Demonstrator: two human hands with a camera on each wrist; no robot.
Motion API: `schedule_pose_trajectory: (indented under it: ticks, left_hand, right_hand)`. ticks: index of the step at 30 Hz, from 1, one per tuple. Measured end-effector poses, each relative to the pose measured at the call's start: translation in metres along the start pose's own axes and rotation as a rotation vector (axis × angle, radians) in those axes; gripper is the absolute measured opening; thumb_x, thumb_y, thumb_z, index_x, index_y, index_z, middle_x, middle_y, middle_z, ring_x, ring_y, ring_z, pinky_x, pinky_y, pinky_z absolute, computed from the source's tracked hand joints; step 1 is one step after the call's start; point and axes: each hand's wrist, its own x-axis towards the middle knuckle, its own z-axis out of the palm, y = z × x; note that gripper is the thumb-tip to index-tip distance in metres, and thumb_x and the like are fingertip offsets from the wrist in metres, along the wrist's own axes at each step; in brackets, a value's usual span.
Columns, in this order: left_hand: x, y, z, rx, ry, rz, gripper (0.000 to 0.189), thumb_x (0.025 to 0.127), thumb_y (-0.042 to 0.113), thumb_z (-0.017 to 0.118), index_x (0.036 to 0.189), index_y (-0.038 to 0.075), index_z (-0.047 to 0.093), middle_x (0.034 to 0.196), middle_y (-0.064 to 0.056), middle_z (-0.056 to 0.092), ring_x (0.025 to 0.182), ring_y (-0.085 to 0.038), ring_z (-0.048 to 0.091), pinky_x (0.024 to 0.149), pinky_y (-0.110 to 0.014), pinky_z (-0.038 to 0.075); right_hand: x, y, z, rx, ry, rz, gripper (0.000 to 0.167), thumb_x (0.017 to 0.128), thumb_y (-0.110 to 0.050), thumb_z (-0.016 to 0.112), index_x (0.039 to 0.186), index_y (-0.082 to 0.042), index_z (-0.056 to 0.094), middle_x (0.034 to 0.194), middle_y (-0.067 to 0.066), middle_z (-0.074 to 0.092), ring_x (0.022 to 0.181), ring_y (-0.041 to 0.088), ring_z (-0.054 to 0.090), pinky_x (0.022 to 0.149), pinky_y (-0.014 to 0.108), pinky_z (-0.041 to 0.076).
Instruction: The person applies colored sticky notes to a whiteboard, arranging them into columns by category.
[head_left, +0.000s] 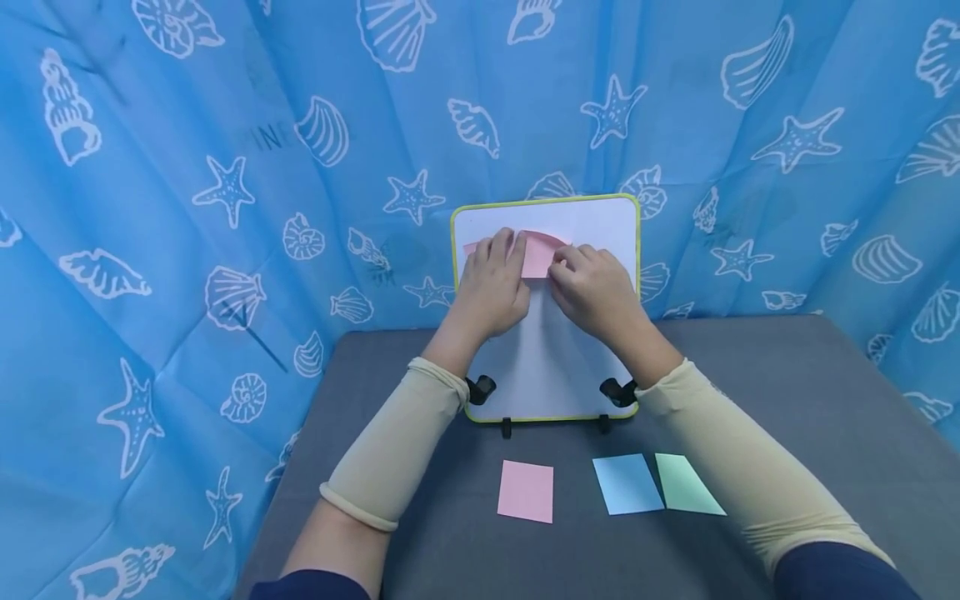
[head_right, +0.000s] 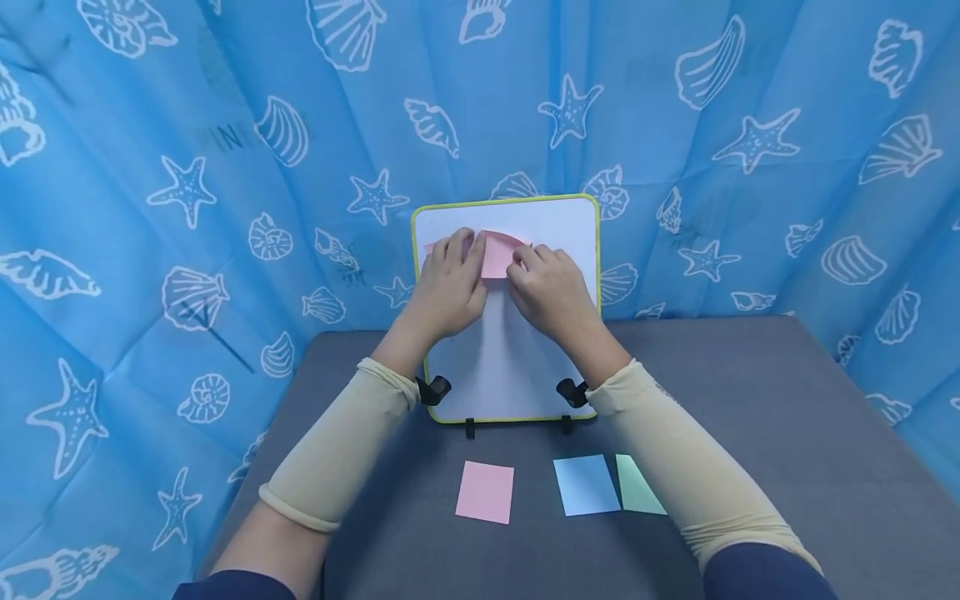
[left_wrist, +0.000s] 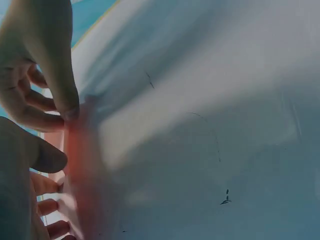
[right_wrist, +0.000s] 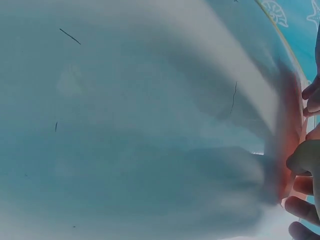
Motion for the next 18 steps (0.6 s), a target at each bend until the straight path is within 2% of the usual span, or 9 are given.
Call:
schedule_pose_trajectory:
  ticks: [5,13,18]
  left_hand:
    - [0.0015,-0.0003,0.0034,-0.017,0.009,0.000,0.076,0.102,0.030,0.047,0.170,0.009,0.020,0.167,-0.013,0.023,0.147,-0.030,0.029,0.124,-0.046,0.031]
    - [0.0029,-0.0012,0.0060,0.011,0.016,0.000,0.078,0.101,0.028,0.046,0.171,0.011,0.017,0.166,-0.012,0.022,0.144,-0.029,0.029,0.120,-0.044,0.034]
    - [0.0030,-0.0007,0.0081,0.022,0.010,-0.009,0.078,0.101,0.029,0.046,0.171,0.011,0.017,0.167,-0.013,0.021,0.145,-0.029,0.029,0.122,-0.045,0.033]
  right_hand:
    - [0.0000,0.0011,0.0005,-0.003,-0.009,0.006,0.018,0.090,-0.012,0.083,0.103,0.000,0.075,0.112,0.021,0.075,0.096,0.038,0.072,0.078,0.048,0.061]
    - [0.0000,0.0003,0.0031,0.021,-0.013,0.011,0.019,0.090,-0.013,0.081,0.102,0.001,0.075,0.113,0.021,0.074,0.097,0.038,0.072,0.076,0.047,0.060]
    - [0.0000,-0.0015,0.0059,0.027,-0.015,0.006,0.028,0.089,-0.015,0.082,0.108,0.004,0.075,0.122,0.022,0.072,0.105,0.040,0.071,0.079,0.048,0.061]
